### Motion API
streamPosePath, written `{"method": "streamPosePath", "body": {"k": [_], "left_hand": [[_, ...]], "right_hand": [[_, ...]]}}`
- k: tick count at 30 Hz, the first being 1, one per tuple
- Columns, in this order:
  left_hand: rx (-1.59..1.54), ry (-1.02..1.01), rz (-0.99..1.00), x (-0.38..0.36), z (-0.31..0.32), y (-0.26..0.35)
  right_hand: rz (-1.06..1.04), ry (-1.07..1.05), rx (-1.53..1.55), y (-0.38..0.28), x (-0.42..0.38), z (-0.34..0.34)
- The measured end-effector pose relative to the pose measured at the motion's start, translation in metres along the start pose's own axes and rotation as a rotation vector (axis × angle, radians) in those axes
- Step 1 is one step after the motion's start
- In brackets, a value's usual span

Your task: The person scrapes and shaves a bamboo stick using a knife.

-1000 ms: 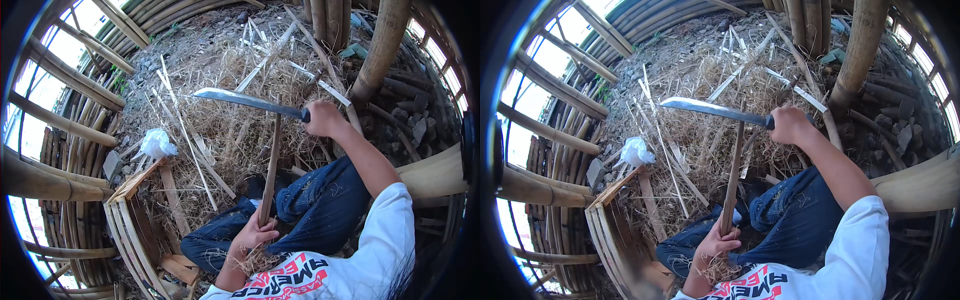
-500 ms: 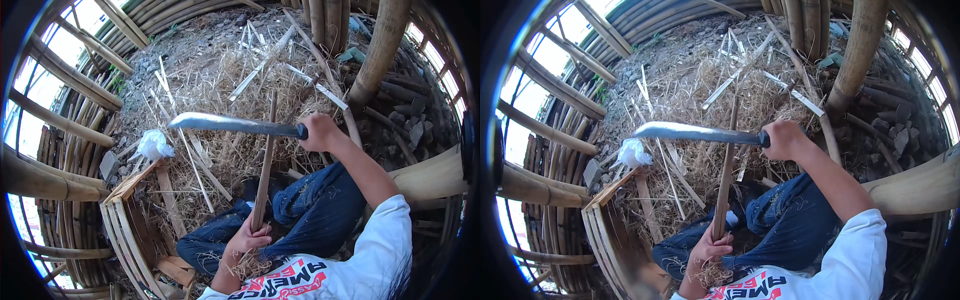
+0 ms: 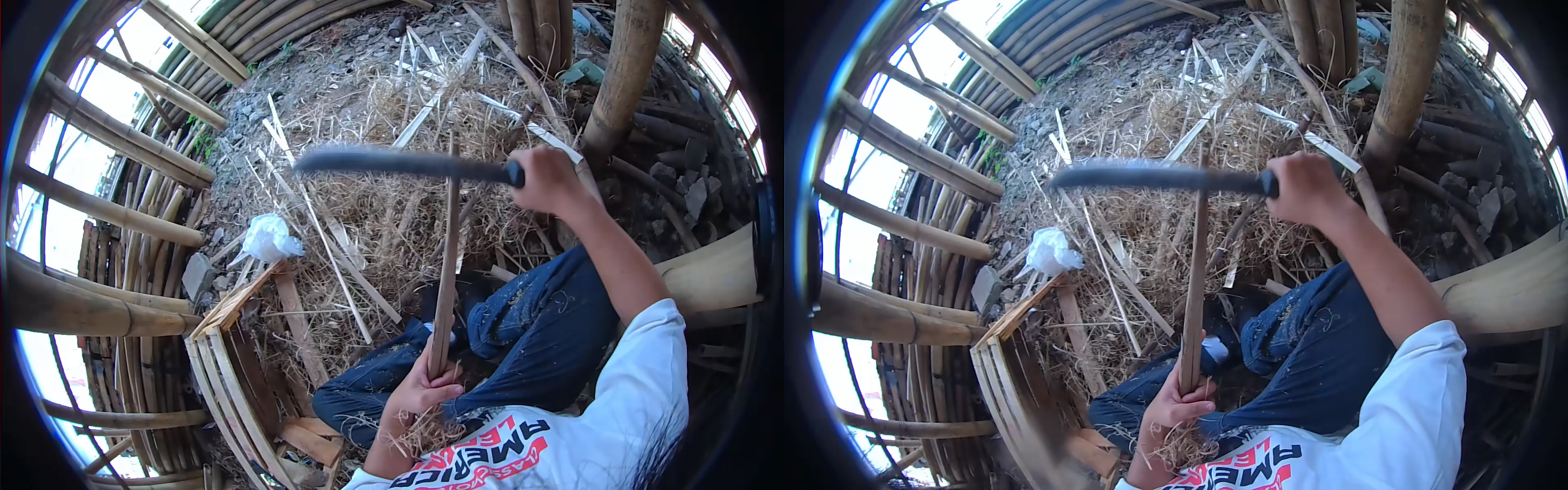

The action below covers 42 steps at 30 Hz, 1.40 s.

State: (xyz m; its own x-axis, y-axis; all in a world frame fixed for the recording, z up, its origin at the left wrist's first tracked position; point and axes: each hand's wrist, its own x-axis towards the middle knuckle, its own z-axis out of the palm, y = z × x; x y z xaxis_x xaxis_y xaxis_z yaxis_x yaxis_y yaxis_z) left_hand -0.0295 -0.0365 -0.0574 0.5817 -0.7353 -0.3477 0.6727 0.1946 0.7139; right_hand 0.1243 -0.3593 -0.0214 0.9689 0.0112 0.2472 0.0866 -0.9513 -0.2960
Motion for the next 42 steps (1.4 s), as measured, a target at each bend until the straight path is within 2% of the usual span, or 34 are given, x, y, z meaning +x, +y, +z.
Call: {"method": "streamPosePath", "body": {"k": [1, 3, 5, 6, 7, 9, 10, 11, 14, 20, 23, 25, 29, 31, 34, 35, 37, 38, 39, 42], "left_hand": [[0.005, 0.008, 0.006, 0.001, -0.002, -0.002], [0.043, -0.008, -0.012, 0.002, -0.004, -0.006], [-0.034, -0.035, -0.018, 0.004, -0.006, -0.006], [-0.041, -0.063, 0.014, 0.005, -0.006, -0.007], [-0.049, -0.085, 0.039, 0.005, -0.006, -0.008], [0.034, -0.074, 0.01, 0.007, -0.005, -0.006], [0.094, -0.031, -0.016, 0.009, -0.005, -0.006], [0.154, 0.011, -0.034, 0.013, -0.004, -0.005], [0.061, 0.013, -0.062, 0.015, -0.007, -0.011], [-0.022, -0.052, -0.021, 0.015, -0.007, -0.011], [0.131, 0.018, -0.05, 0.006, 0.001, -0.006], [-0.051, -0.097, 0.03, 0.003, 0.002, -0.005], [0.187, -0.038, 0.042, 0.014, 0.012, 0.009], [0.169, -0.015, 0.064, 0.016, 0.012, 0.013], [0.159, 0.039, 0.1, 0.016, -0.001, 0.001], [0.151, 0.045, 0.115, 0.015, -0.002, 0.001], [0.065, 0.092, 0.067, 0.011, -0.005, 0.003], [0.055, 0.102, 0.086, 0.01, -0.006, 0.005], [0.039, 0.111, 0.111, 0.009, -0.008, 0.006], [0.011, 0.144, 0.131, 0.011, -0.01, 0.004]], "right_hand": [[0.085, 0.021, 0.003, 0.005, 0.005, 0.0], [0.082, 0.026, 0.037, 0.005, -0.001, 0.004], [-0.063, 0.087, 0.168, 0.002, -0.018, 0.007], [-0.069, -0.006, 0.097, -0.011, -0.02, -0.007], [-0.059, -0.01, 0.096, -0.006, -0.018, -0.007], [0.006, -0.009, 0.045, 0.006, -0.009, -0.003], [0.138, -0.059, 0.045, 0.011, -0.005, 0.0], [0.134, -0.051, 0.044, 0.014, -0.006, 0.002], [0.214, -0.072, 0.046, 0.014, -0.011, -0.004], [0.145, -0.104, 0.036, 0.021, -0.011, -0.001], [0.225, -0.075, 0.007, 0.031, 0.001, 0.005], [0.26, -0.041, 0.137, 0.028, -0.004, 0.016], [0.263, -0.2, -0.003, 0.014, -0.011, 0.005], [0.214, -0.192, -0.012, 0.023, -0.012, 0.007], [0.407, -0.236, 0.006, 0.027, -0.012, -0.001], [0.39, -0.236, -0.001, 0.03, -0.012, 0.0], [0.45, -0.158, 0.12, 0.049, -0.013, 0.009], [0.499, -0.196, 0.251, 0.057, -0.011, 0.012], [0.471, -0.202, 0.239, 0.061, -0.01, 0.015], [0.533, -0.128, 0.577, 0.057, -0.01, 0.013]]}}
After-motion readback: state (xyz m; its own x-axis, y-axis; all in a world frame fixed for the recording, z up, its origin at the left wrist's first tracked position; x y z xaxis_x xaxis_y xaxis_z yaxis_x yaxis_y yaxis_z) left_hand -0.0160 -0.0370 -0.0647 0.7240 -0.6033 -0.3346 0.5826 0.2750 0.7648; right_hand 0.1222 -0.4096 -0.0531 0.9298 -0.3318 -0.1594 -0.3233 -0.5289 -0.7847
